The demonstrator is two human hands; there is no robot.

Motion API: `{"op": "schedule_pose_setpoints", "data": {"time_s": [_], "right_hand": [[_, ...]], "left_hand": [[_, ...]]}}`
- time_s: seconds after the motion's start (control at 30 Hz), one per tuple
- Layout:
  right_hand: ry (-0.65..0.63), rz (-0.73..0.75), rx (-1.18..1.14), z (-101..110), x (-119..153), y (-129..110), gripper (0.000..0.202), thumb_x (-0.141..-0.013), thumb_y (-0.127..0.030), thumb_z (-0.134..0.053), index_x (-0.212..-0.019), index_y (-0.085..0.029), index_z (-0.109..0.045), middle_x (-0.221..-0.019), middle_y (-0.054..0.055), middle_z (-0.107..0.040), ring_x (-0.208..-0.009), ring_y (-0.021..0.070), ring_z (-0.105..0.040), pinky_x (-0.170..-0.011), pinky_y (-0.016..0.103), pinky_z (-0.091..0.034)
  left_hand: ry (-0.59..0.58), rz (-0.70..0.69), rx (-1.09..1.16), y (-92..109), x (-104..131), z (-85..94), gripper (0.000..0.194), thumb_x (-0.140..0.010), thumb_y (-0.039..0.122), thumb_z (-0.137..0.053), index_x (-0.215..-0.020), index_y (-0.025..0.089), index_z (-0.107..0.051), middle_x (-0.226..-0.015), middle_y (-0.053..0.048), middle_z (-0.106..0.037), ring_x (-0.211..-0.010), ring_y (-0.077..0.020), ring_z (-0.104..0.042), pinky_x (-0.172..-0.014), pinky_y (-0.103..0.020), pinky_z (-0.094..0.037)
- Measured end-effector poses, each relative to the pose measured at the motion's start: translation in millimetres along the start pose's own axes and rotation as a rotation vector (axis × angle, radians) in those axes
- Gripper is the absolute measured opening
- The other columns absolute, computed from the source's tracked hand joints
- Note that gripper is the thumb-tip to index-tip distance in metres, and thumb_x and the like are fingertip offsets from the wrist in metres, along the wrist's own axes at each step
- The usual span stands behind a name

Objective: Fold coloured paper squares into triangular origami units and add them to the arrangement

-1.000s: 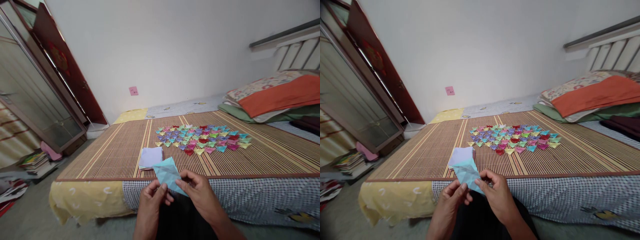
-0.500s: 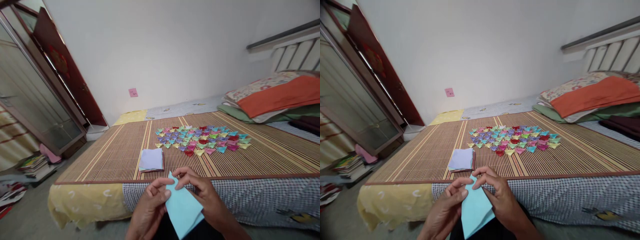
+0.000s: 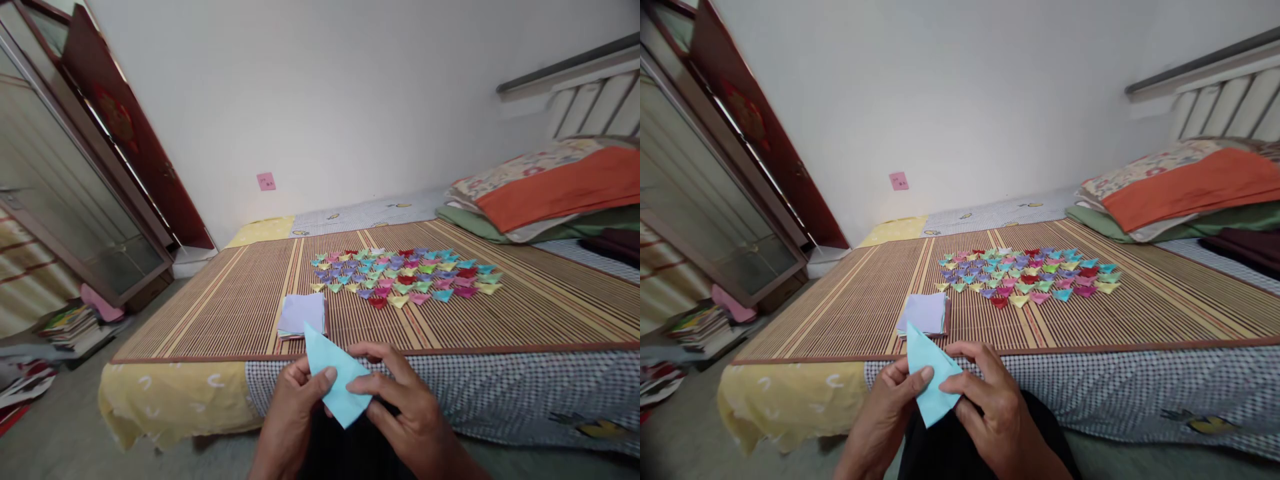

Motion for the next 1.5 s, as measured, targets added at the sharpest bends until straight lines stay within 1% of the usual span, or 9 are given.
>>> {"op": "schedule_pose_setpoints", "data": {"time_s": [0.13, 0.3, 0.53, 0.8, 0.93, 1.07, 1.27, 1.37, 1.5], "right_hand": [[-0.002, -0.004, 0.021, 0, 0, -1, 0.023, -0.089, -0.007, -0.061, -0.089, -0.026, -0.073, -0.119, 0.008, -0.068, -0.107, 0.0239, -0.069, -0.089, 0.032, -0.056], [0.074, -0.246, -0.04, -7, 1, 6, 0.017, -0.095, -0.02, -0.06, -0.079, -0.022, -0.066, -0.097, 0.007, -0.07, -0.089, 0.0206, -0.071, -0.073, 0.025, -0.057], [0.081, -0.444, -0.115, -17, 3, 8, 0.02, -0.095, -0.032, -0.059, -0.078, -0.022, -0.06, -0.073, 0.001, -0.065, -0.064, 0.018, -0.067, -0.059, 0.025, -0.054], [0.173, -0.535, -0.222, -8, 3, 12, 0.013, -0.086, -0.032, -0.068, -0.091, -0.021, -0.069, -0.077, 0.004, -0.075, -0.07, 0.0204, -0.072, -0.065, 0.027, -0.059], [0.105, -0.563, -0.31, 2, 4, 18, 0.015, -0.086, -0.035, -0.07, -0.085, -0.02, -0.071, -0.074, 0.003, -0.071, -0.069, 0.0184, -0.068, -0.064, 0.026, -0.055], [0.043, -0.608, -0.47, 9, -4, 18, 0.026, -0.093, -0.044, -0.065, -0.088, -0.019, -0.073, -0.072, 0.001, -0.067, -0.065, 0.0148, -0.062, -0.06, 0.023, -0.051], [-0.179, -0.611, -0.675, -6, -25, -3, 0.03, -0.094, -0.048, -0.065, -0.095, -0.018, -0.071, -0.066, -0.001, -0.067, -0.056, 0.014, -0.062, -0.055, 0.023, -0.048], [-0.262, -0.619, -0.649, -13, -31, -8, 0.031, -0.095, -0.048, -0.063, -0.089, -0.018, -0.068, -0.057, -0.003, -0.061, -0.048, 0.0132, -0.058, -0.048, 0.023, -0.043], [-0.185, -0.547, -0.458, -10, -36, -5, 0.024, -0.09, -0.039, -0.068, -0.078, -0.017, -0.069, -0.068, -0.002, -0.058, -0.06, 0.0127, -0.055, -0.056, 0.023, -0.042]], "left_hand": [[-0.02, -0.076, -0.108, -2, 0, -3.1, 0.043, -0.081, 0.055, -0.079, -0.087, 0.012, -0.08, -0.067, -0.004, -0.07, -0.056, -0.0127, -0.055, -0.053, -0.023, -0.045], [0.002, -0.143, -0.23, -2, 4, -9.7, 0.047, -0.087, 0.059, -0.069, -0.093, 0.014, -0.08, -0.076, -0.009, -0.076, -0.064, -0.0193, -0.067, -0.059, -0.026, -0.053], [-0.006, -0.159, -0.216, -6, 7, -16.0, 0.044, -0.076, 0.058, -0.081, -0.08, 0.014, -0.079, -0.073, -0.01, -0.079, -0.066, -0.0233, -0.072, -0.062, -0.03, -0.058], [-0.056, -0.12, -0.183, -10, 4, -8.6, 0.044, -0.085, 0.056, -0.074, -0.086, 0.012, -0.079, -0.079, -0.014, -0.081, -0.061, -0.0214, -0.073, -0.058, -0.028, -0.056], [-0.089, -0.128, -0.16, -12, 3, 3.5, 0.037, -0.089, 0.047, -0.073, -0.084, 0.012, -0.08, -0.079, -0.013, -0.081, -0.064, -0.0192, -0.073, -0.06, -0.025, -0.054], [-0.238, -0.063, -0.113, -16, 2, 10.5, 0.036, -0.089, 0.046, -0.074, -0.078, 0.012, -0.08, -0.072, -0.012, -0.079, -0.056, -0.0172, -0.071, -0.055, -0.023, -0.049], [-0.411, -0.045, -0.161, -15, 1, 5.5, 0.04, -0.092, 0.047, -0.069, -0.082, 0.011, -0.083, -0.07, -0.014, -0.079, -0.056, -0.0188, -0.07, -0.058, -0.025, -0.05], [-0.467, -0.089, -0.185, -15, 0, 5.6, 0.044, -0.093, 0.048, -0.067, -0.08, 0.009, -0.083, -0.067, -0.013, -0.078, -0.054, -0.018, -0.069, -0.058, -0.025, -0.051], [-0.478, -0.059, -0.225, -16, -1, 9.8, 0.047, -0.093, 0.052, -0.067, -0.082, 0.009, -0.083, -0.069, -0.014, -0.078, -0.054, -0.0163, -0.068, -0.057, -0.023, -0.051]]}}
Point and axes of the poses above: each hand's wrist, its own x-axis away from the middle knuckle, its own z-axis out of the back of the hand, y = z × x, the point moved 3 cm from there along -x, towards the middle knuckle
